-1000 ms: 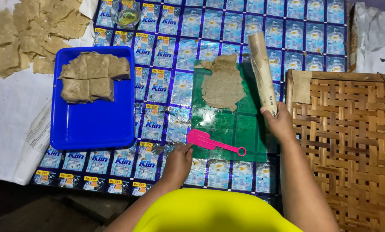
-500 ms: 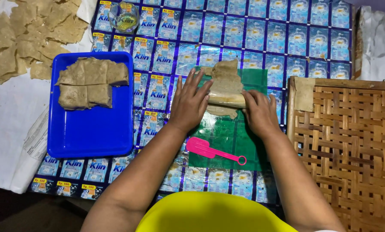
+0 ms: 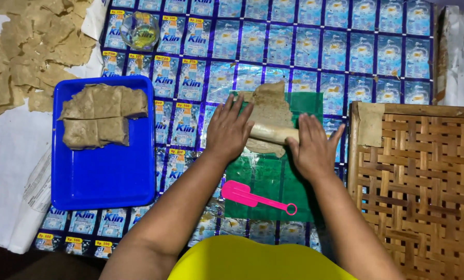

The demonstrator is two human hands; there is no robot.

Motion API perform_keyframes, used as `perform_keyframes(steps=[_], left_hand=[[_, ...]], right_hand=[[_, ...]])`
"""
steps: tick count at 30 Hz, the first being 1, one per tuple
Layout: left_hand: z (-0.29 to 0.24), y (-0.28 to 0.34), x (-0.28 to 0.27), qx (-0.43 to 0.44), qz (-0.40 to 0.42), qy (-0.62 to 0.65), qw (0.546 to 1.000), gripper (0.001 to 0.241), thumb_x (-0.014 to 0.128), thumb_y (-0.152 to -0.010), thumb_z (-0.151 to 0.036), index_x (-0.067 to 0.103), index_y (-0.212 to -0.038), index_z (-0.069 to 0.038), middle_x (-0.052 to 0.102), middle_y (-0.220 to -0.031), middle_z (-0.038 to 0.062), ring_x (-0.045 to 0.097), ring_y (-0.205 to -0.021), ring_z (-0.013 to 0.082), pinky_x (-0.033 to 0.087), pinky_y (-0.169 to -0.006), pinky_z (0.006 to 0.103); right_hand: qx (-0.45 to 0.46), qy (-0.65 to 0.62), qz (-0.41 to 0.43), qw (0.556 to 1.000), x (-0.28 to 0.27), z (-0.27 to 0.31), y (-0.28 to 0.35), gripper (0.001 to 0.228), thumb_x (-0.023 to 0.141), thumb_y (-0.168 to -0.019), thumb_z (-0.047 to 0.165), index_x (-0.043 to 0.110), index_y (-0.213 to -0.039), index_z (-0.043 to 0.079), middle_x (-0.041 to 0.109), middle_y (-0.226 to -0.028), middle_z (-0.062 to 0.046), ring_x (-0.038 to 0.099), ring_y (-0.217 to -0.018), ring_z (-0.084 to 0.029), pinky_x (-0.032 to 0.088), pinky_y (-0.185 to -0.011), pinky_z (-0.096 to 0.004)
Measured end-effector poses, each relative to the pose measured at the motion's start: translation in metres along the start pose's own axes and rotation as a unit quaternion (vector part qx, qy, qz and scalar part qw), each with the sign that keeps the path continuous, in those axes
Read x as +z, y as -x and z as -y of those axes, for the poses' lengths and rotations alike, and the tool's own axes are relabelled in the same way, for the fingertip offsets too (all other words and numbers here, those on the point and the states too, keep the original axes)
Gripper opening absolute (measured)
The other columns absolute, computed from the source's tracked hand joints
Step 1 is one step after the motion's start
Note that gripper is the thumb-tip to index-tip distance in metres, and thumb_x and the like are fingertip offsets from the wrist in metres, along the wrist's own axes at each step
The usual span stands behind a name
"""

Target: Rolling out dough with a wooden rolling pin and shaping it with a small plastic tool.

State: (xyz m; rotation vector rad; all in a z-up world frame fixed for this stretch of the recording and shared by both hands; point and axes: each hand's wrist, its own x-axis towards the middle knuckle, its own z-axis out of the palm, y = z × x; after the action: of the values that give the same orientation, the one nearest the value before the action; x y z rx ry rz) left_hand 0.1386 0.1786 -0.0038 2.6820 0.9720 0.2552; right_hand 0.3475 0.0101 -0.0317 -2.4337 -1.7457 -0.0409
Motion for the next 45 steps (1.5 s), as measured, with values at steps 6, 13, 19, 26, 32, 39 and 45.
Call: perform_keyframes(steps=[6,13,19,26,32,39,45], left_hand=[[0.001,-0.074,-0.010,-0.074,0.036,-0.027,0.996,0.060,0.023,-0.111,-0.047,0.030,-0.164,-0.019,0.014,-0.173,0.012,0.009,-0.161,0.0297,0.003,-0.128,0.0520],[0.017,-0.130,-0.001,-0.074,0.017,-0.062,0.995,0.066,0.031,-0.109,-0.040,0.018,-0.164,-0.005,0.001,-0.171,0.015,-0.003,-0.158,0.0284,0.001,-0.126,0.0559],[0.008,-0.098,-0.007,-0.091,0.034,-0.054,0.994,0.070,0.035,-0.101,-0.035,0.019,-0.165,-0.011,0.002,-0.172,0.014,-0.008,-0.157,0.0281,-0.009,-0.120,0.0660],[-0.004,-0.018,-0.001,-0.054,0.007,-0.011,0.998,0.056,0.030,-0.108,-0.038,0.038,-0.160,-0.016,0.016,-0.173,0.014,0.009,-0.160,0.0316,-0.002,-0.123,0.0642],[-0.004,0.044,0.017,-0.004,-0.022,-0.011,1.000,0.054,0.036,-0.110,-0.038,0.033,-0.160,-0.018,0.024,-0.170,0.013,0.019,-0.158,0.0323,0.007,-0.125,0.0617],[-0.013,0.100,0.010,0.027,-0.026,-0.013,0.999,0.057,0.037,-0.110,-0.035,0.027,-0.164,-0.020,0.026,-0.170,0.011,0.022,-0.156,0.0315,0.013,-0.125,0.0576],[-0.008,0.066,0.013,0.016,-0.025,-0.002,1.000,0.055,0.034,-0.111,-0.041,0.032,-0.162,-0.019,0.031,-0.168,0.012,0.027,-0.155,0.0317,0.011,-0.126,0.0549]], right_hand=[[0.036,-0.014,0.031,0.999,0.000,-0.023,-0.077,0.062,0.028,-0.111,0.059,0.045,-0.159,0.024,0.043,-0.164,-0.014,0.034,-0.154,-0.033,-0.005,-0.112,-0.080],[0.093,-0.060,0.035,0.993,-0.020,-0.026,-0.135,0.074,0.032,-0.104,0.061,0.034,-0.161,0.015,0.019,-0.170,-0.018,0.009,-0.157,-0.031,-0.009,-0.109,-0.078],[0.076,-0.037,0.102,0.991,-0.025,-0.019,-0.114,0.075,0.024,-0.103,0.060,0.019,-0.166,0.021,-0.006,-0.172,-0.007,-0.009,-0.157,-0.025,-0.011,-0.113,-0.075],[-0.025,-0.043,0.042,0.998,-0.020,-0.005,-0.043,0.069,0.037,-0.106,0.055,0.033,-0.163,0.017,0.017,-0.173,-0.019,0.017,-0.158,-0.035,0.004,-0.116,-0.076],[-0.057,-0.040,-0.004,0.998,-0.016,0.006,0.017,0.073,0.046,-0.103,0.049,0.028,-0.164,0.014,0.024,-0.171,-0.017,0.027,-0.154,-0.033,0.010,-0.119,-0.071],[-0.047,-0.040,-0.006,0.998,-0.022,0.028,0.079,0.073,0.045,-0.103,0.044,0.025,-0.165,0.013,0.025,-0.171,-0.014,0.024,-0.155,-0.032,0.008,-0.122,-0.066],[-0.020,-0.056,-0.001,0.998,-0.010,0.016,0.050,0.073,0.041,-0.106,0.049,0.023,-0.165,0.012,0.028,-0.169,-0.015,0.026,-0.155,-0.032,0.004,-0.121,-0.069]])
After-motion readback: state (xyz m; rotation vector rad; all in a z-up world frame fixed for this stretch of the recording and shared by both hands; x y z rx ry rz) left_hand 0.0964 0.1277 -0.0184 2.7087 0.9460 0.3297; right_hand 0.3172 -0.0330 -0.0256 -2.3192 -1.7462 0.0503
